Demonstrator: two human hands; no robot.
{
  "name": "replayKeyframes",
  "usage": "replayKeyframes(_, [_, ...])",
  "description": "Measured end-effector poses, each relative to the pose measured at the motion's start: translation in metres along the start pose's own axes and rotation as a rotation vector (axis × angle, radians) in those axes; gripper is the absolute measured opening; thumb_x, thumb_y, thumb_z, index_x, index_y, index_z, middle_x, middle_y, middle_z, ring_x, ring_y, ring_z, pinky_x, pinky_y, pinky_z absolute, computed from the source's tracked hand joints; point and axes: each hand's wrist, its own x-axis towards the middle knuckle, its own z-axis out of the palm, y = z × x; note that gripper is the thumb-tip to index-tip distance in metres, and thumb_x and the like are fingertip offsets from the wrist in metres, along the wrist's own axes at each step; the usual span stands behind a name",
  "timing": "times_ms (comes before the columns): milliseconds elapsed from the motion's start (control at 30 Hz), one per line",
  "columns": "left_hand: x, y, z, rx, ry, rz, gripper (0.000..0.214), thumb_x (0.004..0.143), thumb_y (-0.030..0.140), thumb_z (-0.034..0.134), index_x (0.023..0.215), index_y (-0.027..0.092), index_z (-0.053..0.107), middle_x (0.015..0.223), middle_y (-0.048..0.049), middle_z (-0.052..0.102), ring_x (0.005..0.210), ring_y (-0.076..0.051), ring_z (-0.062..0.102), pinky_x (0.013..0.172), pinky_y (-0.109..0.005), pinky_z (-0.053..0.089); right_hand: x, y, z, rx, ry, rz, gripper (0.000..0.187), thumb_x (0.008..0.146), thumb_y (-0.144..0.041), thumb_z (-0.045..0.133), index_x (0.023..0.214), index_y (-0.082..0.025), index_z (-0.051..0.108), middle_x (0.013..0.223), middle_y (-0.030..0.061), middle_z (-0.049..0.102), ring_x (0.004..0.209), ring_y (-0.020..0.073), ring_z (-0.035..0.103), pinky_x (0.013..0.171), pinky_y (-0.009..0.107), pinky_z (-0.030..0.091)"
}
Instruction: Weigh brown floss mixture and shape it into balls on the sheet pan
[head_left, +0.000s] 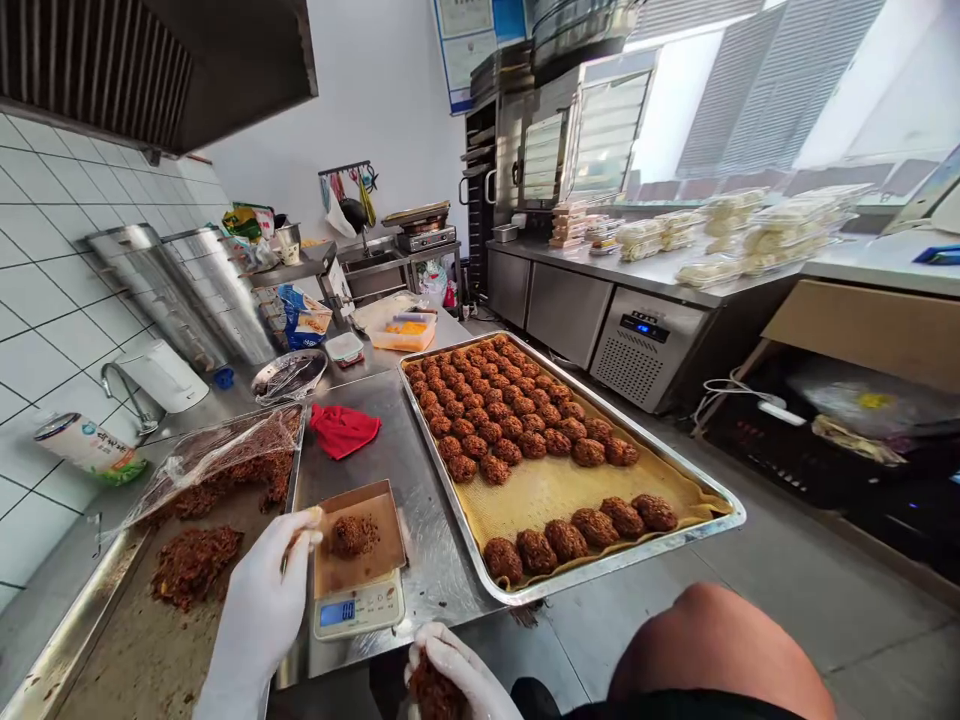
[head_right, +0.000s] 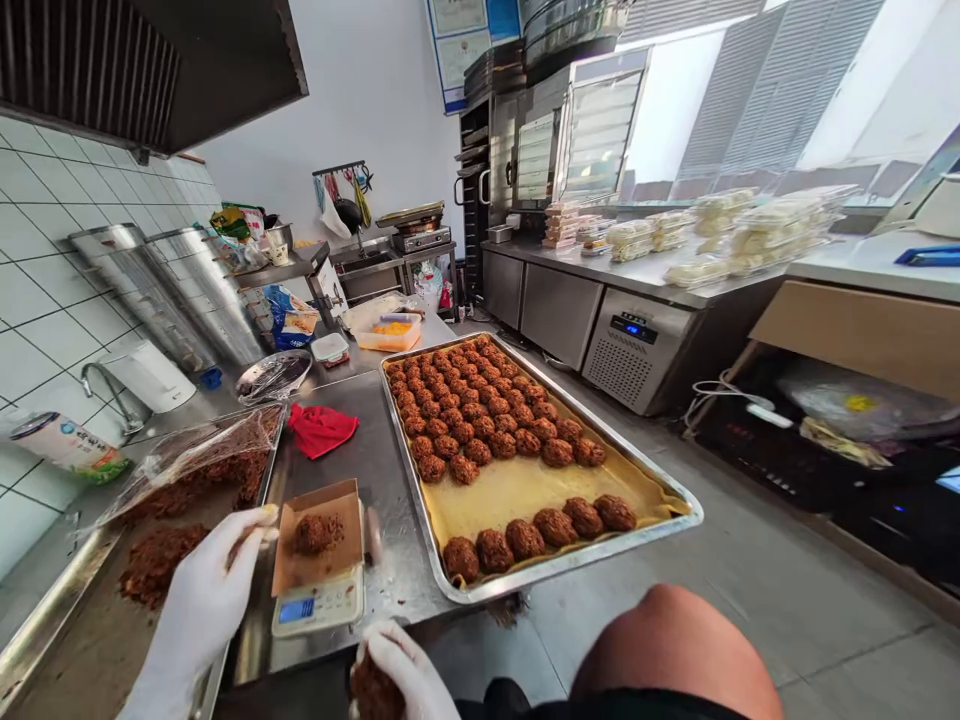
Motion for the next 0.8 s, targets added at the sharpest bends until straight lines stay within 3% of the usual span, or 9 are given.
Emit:
replayKeyframes(67, [-0.028, 0.006, 0.003, -0.012, 0.072, -0.114, 0.027, 0.095, 0.04, 0.047, 0.108, 0.026, 0.066, 0.098, -0.0035, 0.074, 0.091, -0.022, 0.071, 0.083, -0.034, 0.056, 0.006, 0.002, -0.003, 0.097, -0.054, 0.02, 0.025, 0.078, -0.038, 0.072, 0.07, -0.016, 0.063, 0.063, 0.0002, 0.064, 0.054, 0.0099, 0.057, 0.054, 0.022, 0.04])
replayKeyframes(100, [-0.045, 0.011, 0.012, -0.015, 0.067, -0.107, 0.025, 0.094, 0.04, 0.049, 0.105, 0.025, 0.067, 0.095, -0.0035, 0.074, 0.086, -0.021, 0.071, 0.078, -0.032, 0.057, 0.008, 0.003, -0.005, 0.156, -0.073, 0.026, 0.022, 0.077, -0.037, 0.073, 0.074, -0.016, 0.065, 0.07, 0.0022, 0.069, 0.06, 0.0116, 0.061, 0.059, 0.023, 0.044])
replayKeyframes(167, [-0.079, 0.022, 0.042, -0.038, 0.002, 0.038, 0.023, 0.094, 0.039, 0.051, 0.099, 0.025, 0.069, 0.102, -0.0061, 0.074, 0.09, -0.02, 0.071, 0.08, -0.03, 0.058, 0.01, 0.004, -0.007, 0.256, -0.087, 0.021, 0.022, 0.078, -0.037, 0.074, 0.09, -0.018, 0.07, 0.094, 0.007, 0.075, 0.086, 0.0182, 0.069, 0.08, 0.031, 0.051])
replayKeyframes(233, [-0.106, 0.03, 0.074, -0.019, 0.002, 0.19, 0.032, 0.089, 0.043, 0.057, 0.113, 0.023, 0.068, 0.115, -0.01, 0.071, 0.094, -0.023, 0.072, 0.078, -0.031, 0.061, 0.011, 0.005, -0.008, 0.302, -0.083, 0.002, 0.035, 0.08, -0.039, 0.072, 0.11, -0.022, 0.069, 0.119, 0.0087, 0.072, 0.114, 0.0238, 0.063, 0.103, 0.04, 0.044])
replayKeyframes(333, [-0.126, 0.034, 0.098, 0.039, 0.022, 0.279, 0.044, 0.086, 0.04, 0.062, 0.125, 0.02, 0.062, 0.122, -0.0128, 0.069, 0.101, -0.026, 0.072, 0.079, -0.033, 0.063, 0.01, 0.006, -0.009, 0.296, -0.118, -0.005, 0.046, 0.086, -0.044, 0.063, 0.128, -0.026, 0.061, 0.136, 0.0078, 0.064, 0.132, 0.0251, 0.051, 0.115, 0.042, 0.033])
replayKeyframes(433, [-0.126, 0.034, 0.089, 0.097, -0.019, 0.291, 0.042, 0.087, 0.029, 0.062, 0.128, 0.022, 0.06, 0.127, -0.011, 0.067, 0.109, -0.026, 0.069, 0.084, -0.034, 0.063, 0.011, 0.005, -0.013, 0.183, -0.163, 0.038, 0.041, 0.092, -0.044, 0.054, 0.128, -0.025, 0.062, 0.136, 0.0082, 0.063, 0.131, 0.0254, 0.051, 0.113, 0.042, 0.034])
replayKeyframes(633, [-0.112, 0.023, 0.065, 0.067, -0.107, 0.346, 0.037, 0.088, 0.023, 0.061, 0.125, 0.023, 0.061, 0.12, -0.0086, 0.07, 0.108, -0.023, 0.069, 0.091, -0.037, 0.06, 0.012, -0.004, -0.025, -0.031, -0.253, 0.099, 0.037, 0.092, -0.028, 0.057, 0.128, -0.027, 0.059, 0.127, 0.0101, 0.065, 0.114, 0.0259, 0.061, 0.094, 0.042, 0.046])
replayKeyframes(800, [-0.108, 0.02, 0.062, 0.012, -0.176, 0.209, 0.029, 0.091, 0.023, 0.06, 0.12, 0.025, 0.062, 0.115, -0.005, 0.072, 0.102, -0.02, 0.07, 0.088, -0.032, 0.061, 0.01, -0.002, -0.024, -0.016, -0.282, 0.037, 0.031, 0.089, -0.028, 0.058, 0.12, -0.025, 0.062, 0.116, 0.0089, 0.067, 0.102, 0.0242, 0.063, 0.085, 0.038, 0.047])
